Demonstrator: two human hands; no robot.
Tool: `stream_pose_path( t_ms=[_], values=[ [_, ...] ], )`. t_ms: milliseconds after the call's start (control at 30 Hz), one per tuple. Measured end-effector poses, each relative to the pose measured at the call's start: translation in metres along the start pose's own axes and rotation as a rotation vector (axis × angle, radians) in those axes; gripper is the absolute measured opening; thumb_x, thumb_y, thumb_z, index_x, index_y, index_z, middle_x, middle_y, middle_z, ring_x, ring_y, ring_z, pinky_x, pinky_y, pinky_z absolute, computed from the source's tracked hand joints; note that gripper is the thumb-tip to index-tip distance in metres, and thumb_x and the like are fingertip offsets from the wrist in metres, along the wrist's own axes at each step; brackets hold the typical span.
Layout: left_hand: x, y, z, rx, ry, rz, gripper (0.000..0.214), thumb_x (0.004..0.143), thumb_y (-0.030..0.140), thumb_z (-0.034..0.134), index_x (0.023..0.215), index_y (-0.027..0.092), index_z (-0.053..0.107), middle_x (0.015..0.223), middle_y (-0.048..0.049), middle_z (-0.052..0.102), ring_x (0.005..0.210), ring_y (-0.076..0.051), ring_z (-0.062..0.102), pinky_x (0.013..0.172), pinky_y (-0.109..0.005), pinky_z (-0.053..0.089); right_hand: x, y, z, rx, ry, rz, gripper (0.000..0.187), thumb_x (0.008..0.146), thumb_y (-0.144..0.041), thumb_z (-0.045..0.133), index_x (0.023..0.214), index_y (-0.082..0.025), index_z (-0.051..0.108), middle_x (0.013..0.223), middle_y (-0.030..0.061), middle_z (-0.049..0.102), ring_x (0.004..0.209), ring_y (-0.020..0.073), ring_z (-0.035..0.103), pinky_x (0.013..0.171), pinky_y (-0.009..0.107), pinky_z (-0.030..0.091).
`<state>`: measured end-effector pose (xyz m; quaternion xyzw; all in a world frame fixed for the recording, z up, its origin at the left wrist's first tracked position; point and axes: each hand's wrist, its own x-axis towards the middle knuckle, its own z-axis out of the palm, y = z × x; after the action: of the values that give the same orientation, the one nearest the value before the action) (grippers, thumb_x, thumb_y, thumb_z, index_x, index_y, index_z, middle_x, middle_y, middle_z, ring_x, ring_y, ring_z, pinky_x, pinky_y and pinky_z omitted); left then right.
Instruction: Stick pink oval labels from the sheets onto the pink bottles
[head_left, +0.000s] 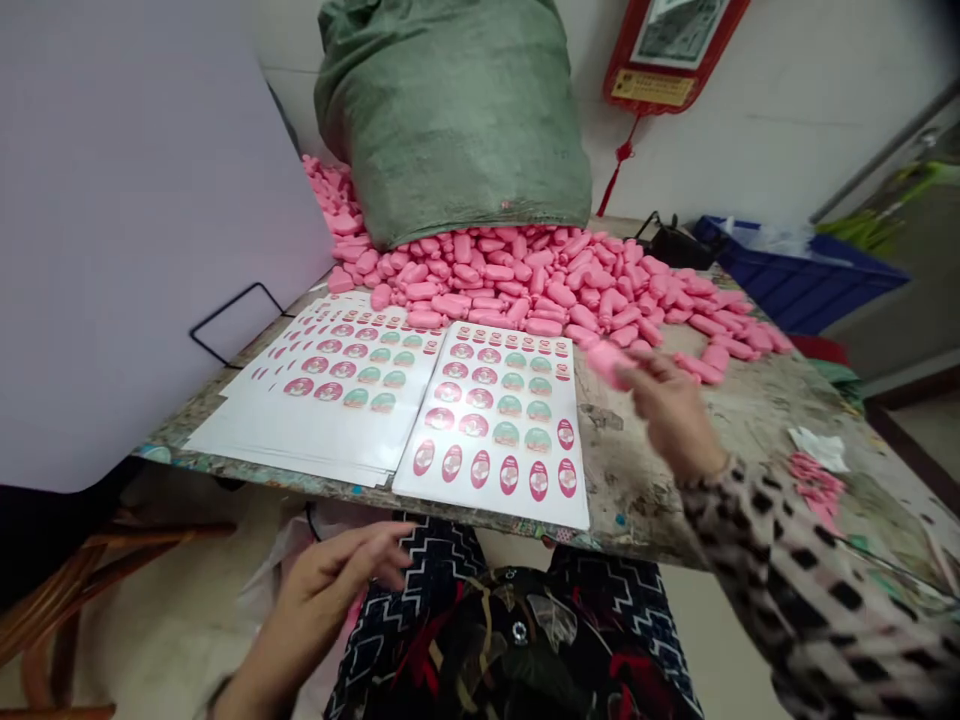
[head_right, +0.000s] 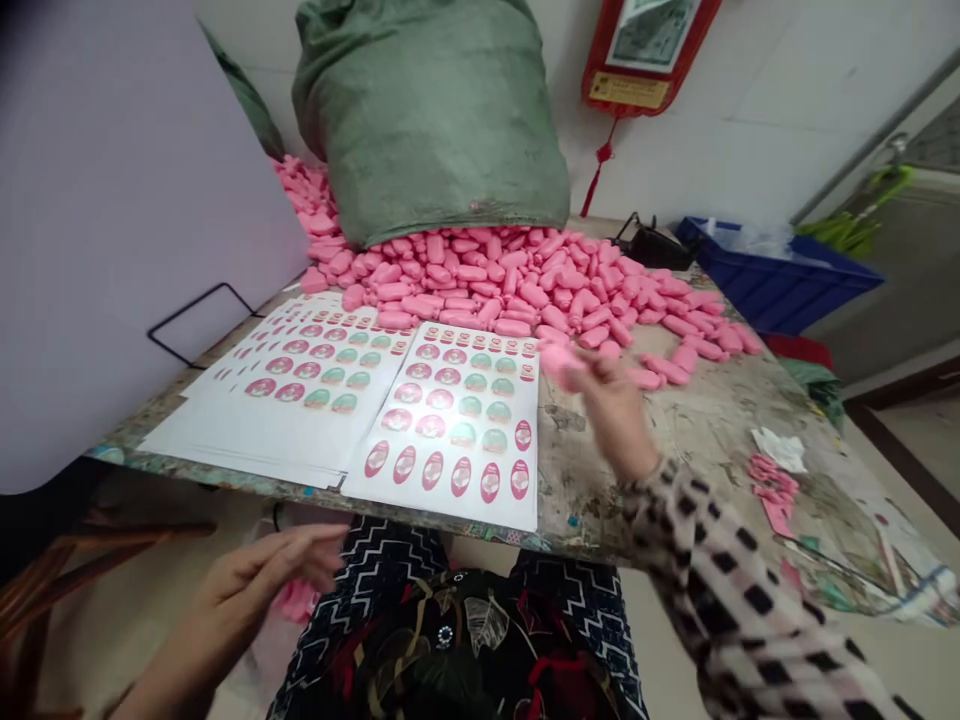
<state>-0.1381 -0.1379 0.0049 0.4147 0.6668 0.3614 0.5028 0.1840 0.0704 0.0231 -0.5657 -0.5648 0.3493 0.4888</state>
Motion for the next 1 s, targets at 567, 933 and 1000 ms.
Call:
stream_pose_path(
  t_ms=[567, 933, 1000],
  values=[
    [0.079, 0.089, 0.115, 0.803, -0.102, 0.520, 0.015, 0.082, 0.037, 0.049, 0.081, 0.023, 0.054, 0.081, 0.0003, 0.060, 0.079, -0.017, 0.056, 0.066, -0.028, 0.039, -0.051, 0.033, -0.004, -0.706, -0.222, -0.125, 0.020, 0.087, -0.033, 0.045, 0.096, -0.024, 0.060, 0.091, 0.0015, 0.065, 0.081, 0.0173, 0.057, 0.068, 0.028, 0.038],
    [0.130, 0.092, 0.147, 1.122, -0.162, 0.543, 0.026, 0.077, 0.048, 0.055, 0.088, 0.024, 0.055, 0.100, -0.0017, 0.062, 0.085, -0.019, 0.059, 0.064, -0.029, 0.038, -0.029, 0.037, 0.002, -0.924, -0.332, -0.312, 0.016, 0.087, -0.029, 0.045, 0.088, -0.023, 0.060, 0.091, 0.0016, 0.062, 0.082, 0.0147, 0.056, 0.064, 0.025, 0.034],
    [0.133, 0.092, 0.146, 1.124, -0.177, 0.551, 0.028, 0.076, 0.048, 0.056, 0.089, 0.024, 0.054, 0.097, -0.0013, 0.063, 0.084, -0.019, 0.060, 0.062, -0.028, 0.037, -0.024, 0.036, 0.000, -0.927, -0.371, -0.331, 0.016, 0.087, -0.030, 0.046, 0.087, -0.023, 0.061, 0.091, 0.0014, 0.062, 0.081, 0.0145, 0.056, 0.064, 0.025, 0.034]
  ],
)
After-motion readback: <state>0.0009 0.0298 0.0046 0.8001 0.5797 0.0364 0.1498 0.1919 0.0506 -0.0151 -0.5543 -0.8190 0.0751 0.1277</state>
